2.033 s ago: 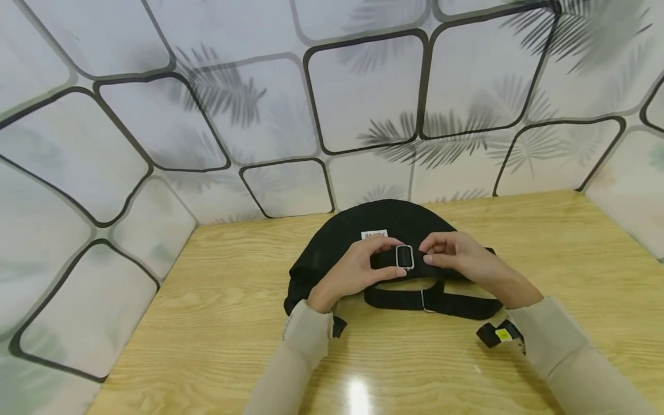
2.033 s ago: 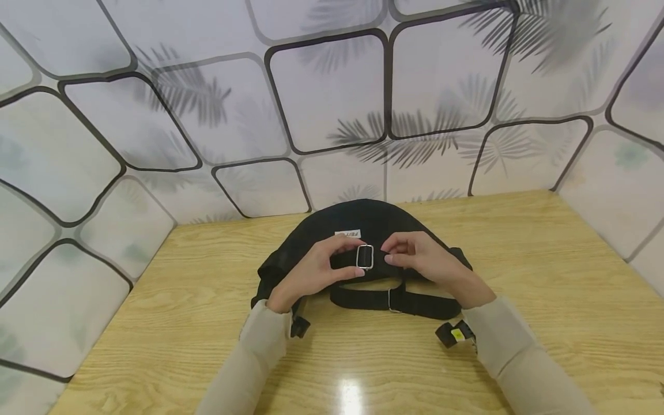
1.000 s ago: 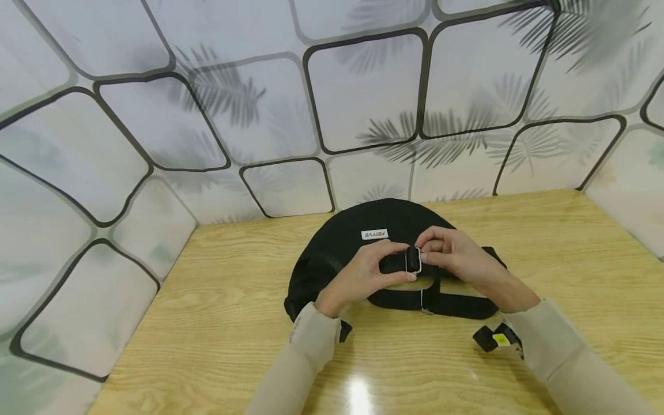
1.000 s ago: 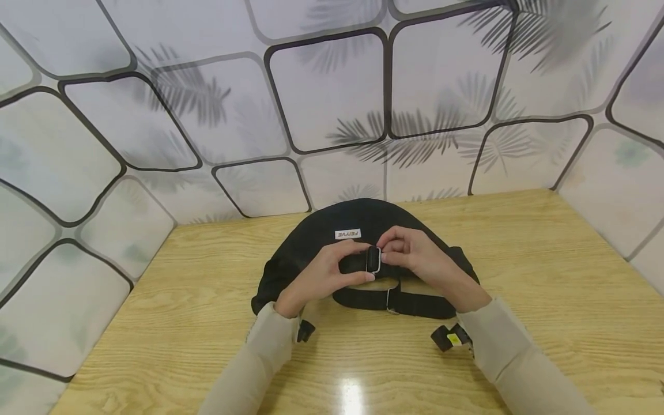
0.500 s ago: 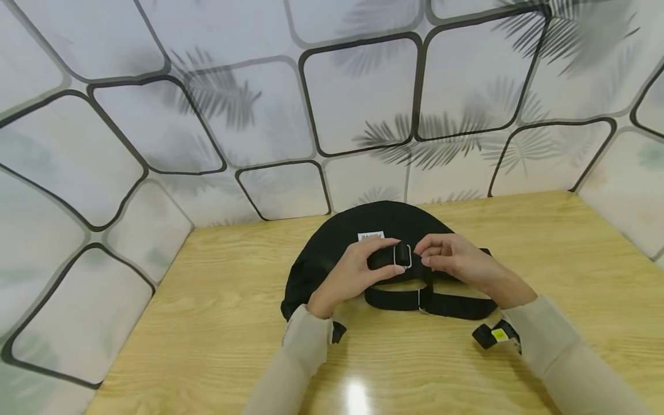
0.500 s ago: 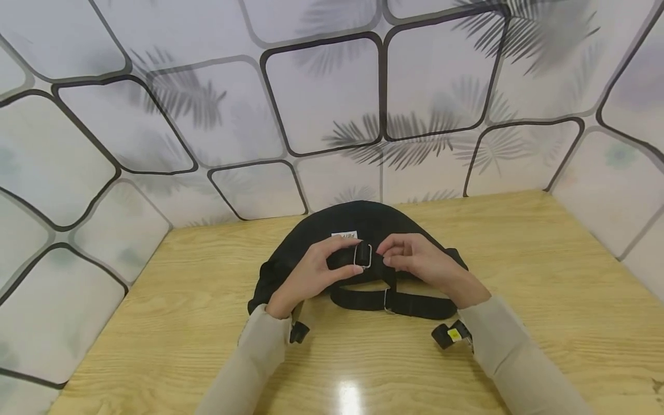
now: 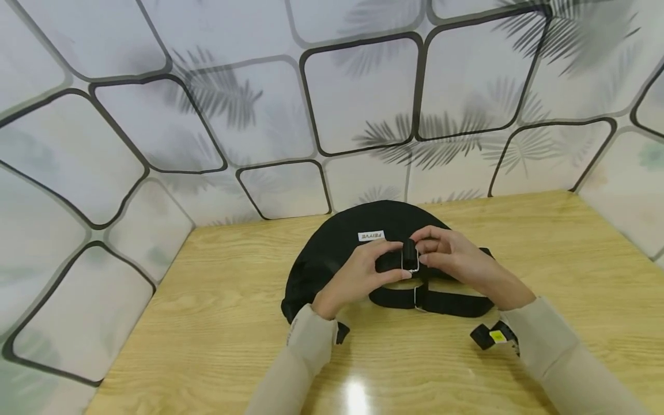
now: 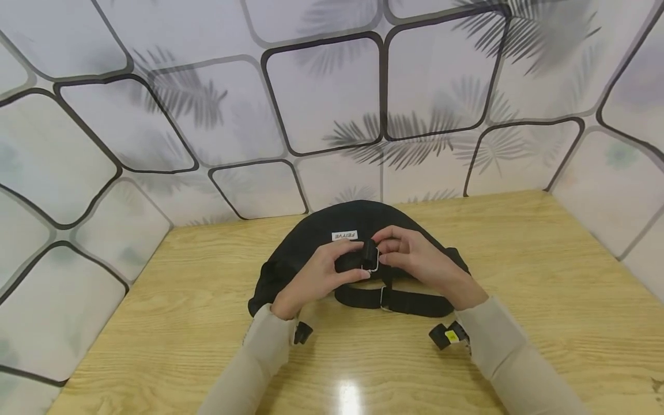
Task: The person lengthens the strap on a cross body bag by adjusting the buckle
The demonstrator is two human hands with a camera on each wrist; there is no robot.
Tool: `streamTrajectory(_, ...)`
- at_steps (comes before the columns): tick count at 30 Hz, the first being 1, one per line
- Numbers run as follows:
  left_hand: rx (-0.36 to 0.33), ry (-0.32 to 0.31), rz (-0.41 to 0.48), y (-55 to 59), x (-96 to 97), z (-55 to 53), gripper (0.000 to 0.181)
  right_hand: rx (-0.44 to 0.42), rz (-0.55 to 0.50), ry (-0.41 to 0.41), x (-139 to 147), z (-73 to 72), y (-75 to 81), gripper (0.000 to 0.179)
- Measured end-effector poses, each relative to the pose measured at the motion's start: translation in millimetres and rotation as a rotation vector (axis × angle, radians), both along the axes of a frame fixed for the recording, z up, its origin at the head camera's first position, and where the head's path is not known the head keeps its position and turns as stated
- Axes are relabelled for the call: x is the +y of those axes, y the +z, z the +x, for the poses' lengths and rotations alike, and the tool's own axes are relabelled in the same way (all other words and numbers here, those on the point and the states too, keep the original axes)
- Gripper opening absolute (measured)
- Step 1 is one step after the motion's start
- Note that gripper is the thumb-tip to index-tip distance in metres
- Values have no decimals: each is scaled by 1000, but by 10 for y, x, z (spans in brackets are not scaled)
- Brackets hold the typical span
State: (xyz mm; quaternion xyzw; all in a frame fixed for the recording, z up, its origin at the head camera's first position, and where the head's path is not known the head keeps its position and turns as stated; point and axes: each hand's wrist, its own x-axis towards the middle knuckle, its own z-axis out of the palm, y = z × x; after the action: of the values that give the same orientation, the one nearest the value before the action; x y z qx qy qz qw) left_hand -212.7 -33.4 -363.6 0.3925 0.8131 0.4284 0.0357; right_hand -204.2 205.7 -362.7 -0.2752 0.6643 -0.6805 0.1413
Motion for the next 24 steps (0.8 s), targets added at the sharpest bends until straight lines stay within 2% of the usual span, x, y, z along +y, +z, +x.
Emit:
streamTrajectory(5,-57,0,-36,14,-5,2,68,87,104,13,22,29,66,44)
streamTrajectory(8,-31,19,-44,34,1,-4,69,148,198,-21,-15,24,121,52)
streamTrajectory(13,48,27,-6,81,9,-34,65,239,336,-110,-88,18,219,46)
streamTrajectory(19,62,1,9,75,-30,-49,52,320,444,-147,-66,27,206,42)
streamTrajectory(24,81,-29,21,71,-69,-47,43,455,504,-199,-26,50,163,38)
